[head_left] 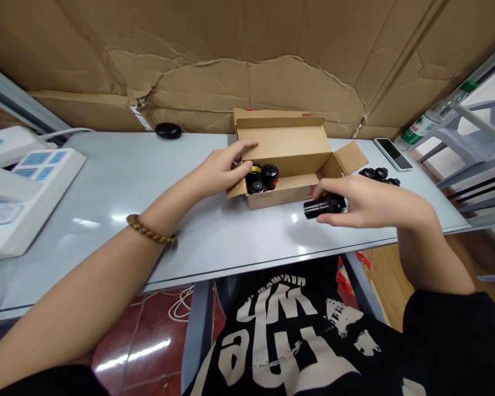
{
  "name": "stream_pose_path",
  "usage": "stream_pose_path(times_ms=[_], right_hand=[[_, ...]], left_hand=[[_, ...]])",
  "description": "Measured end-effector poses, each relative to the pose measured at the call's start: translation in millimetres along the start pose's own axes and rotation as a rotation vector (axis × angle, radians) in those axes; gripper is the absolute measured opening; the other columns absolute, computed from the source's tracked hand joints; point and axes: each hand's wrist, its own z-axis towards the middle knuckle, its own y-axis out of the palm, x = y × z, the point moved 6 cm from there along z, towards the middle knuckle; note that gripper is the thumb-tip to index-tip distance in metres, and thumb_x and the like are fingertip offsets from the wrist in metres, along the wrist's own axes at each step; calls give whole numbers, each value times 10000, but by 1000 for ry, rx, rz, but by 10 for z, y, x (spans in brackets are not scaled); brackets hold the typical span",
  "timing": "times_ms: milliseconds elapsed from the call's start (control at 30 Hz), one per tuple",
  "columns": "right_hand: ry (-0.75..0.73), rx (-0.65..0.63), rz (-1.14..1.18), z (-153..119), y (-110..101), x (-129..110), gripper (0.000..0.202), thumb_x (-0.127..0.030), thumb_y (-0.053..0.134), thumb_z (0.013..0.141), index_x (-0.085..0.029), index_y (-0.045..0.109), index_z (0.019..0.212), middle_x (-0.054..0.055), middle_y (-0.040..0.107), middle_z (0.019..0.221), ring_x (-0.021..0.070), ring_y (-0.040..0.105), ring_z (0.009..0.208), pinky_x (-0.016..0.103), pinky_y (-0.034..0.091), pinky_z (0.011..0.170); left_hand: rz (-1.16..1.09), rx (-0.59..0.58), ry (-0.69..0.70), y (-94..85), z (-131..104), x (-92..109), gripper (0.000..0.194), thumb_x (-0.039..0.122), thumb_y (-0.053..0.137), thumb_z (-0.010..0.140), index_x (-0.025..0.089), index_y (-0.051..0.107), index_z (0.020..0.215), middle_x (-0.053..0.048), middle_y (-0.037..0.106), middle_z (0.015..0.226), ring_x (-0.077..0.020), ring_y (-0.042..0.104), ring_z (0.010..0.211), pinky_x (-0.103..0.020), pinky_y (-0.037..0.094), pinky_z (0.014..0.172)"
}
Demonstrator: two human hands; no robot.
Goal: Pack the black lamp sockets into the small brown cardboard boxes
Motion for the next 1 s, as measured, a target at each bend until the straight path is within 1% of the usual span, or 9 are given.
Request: stream_pose_path(times_ms=[67, 167, 267, 333, 500, 600, 733, 900, 1000], right_hand=[[-103, -34, 173, 172, -81, -205, 436, -631, 755, 1039, -254, 769, 1259, 57, 786, 990, 220, 696, 799, 386, 578, 737], [-76, 73, 385, 507, -99, -219, 611, -759, 579, 1124, -250, 673, 1449, 61, 728, 1079, 190, 659, 824, 347, 556, 724], [-65, 106, 470, 807, 54, -105, 718, -820, 671, 1047, -248, 643, 1480, 75, 713, 1158, 201, 666, 897, 338, 561, 739], [-82, 187, 455, 917, 115, -27, 723, -772, 779, 982, -237, 661, 1454, 97, 742, 1228, 245, 700, 1017, 360, 594, 816], [-182, 393, 309, 949, 170, 74, 544, -597, 751, 997, -189, 745, 1356, 117, 817, 1298, 326, 741, 1185, 483, 612, 1086], [-294, 501, 242, 939, 197, 96, 561, -561, 733, 973, -175, 766, 1379, 108, 843, 1275, 340, 761, 1164, 522, 624, 1095], [-325, 511, 176, 955, 269, 118, 494, -461, 672, 996, -172, 765, 1385, 116, 849, 1269, 336, 785, 1136, 526, 643, 1073], [-252, 470, 182, 935, 280, 119, 654, -694, 651, 1063, -177, 740, 1454, 171, 826, 1415, 390, 769, 1273, 582, 633, 1134], [-283, 472, 201, 906, 274, 95, 683, -701, 596, 1099, -169, 729, 1507, 165, 823, 1430, 388, 770, 1287, 587, 627, 1151]], left_hand=[[7, -11, 11, 4, -1, 16, 688, 426, 565, 1095, 198, 600, 1744, -133, 826, 1339, -326, 775, 1125, -489, 634, 1099], [13, -27, 26, 2, -2, 44, 712, 444, 541, 1099, 168, 582, 1755, -139, 832, 1364, -324, 785, 1102, -475, 635, 1069], [19, -35, 32, -4, -4, 68, 718, 440, 529, 1104, 152, 570, 1760, -133, 849, 1312, -317, 791, 1079, -457, 634, 1040], [20, -39, 25, -5, -5, 74, 723, 429, 531, 1100, 139, 569, 1761, -135, 853, 1280, -317, 790, 1076, -451, 633, 1034], [40, -39, 17, -2, -9, 83, 714, 441, 514, 1106, 153, 578, 1756, -137, 838, 1288, -318, 776, 1079, -467, 629, 1056], [66, -51, 1, 0, -14, 74, 714, 458, 496, 1112, 166, 573, 1759, -129, 827, 1265, -314, 769, 1060, -466, 629, 1043], [87, -53, -11, -9, -19, 69, 719, 470, 489, 1112, 178, 562, 1765, -130, 815, 1283, -317, 763, 1058, -471, 626, 1036], [99, -53, -18, -7, -22, 64, 711, 469, 486, 1117, 186, 564, 1765, -125, 817, 1246, -323, 772, 1059, -480, 627, 1037], [98, -33, -2, -5, -20, 56, 710, 480, 492, 1112, 182, 585, 1750, -117, 824, 1201, -333, 775, 1075, -488, 631, 1036]])
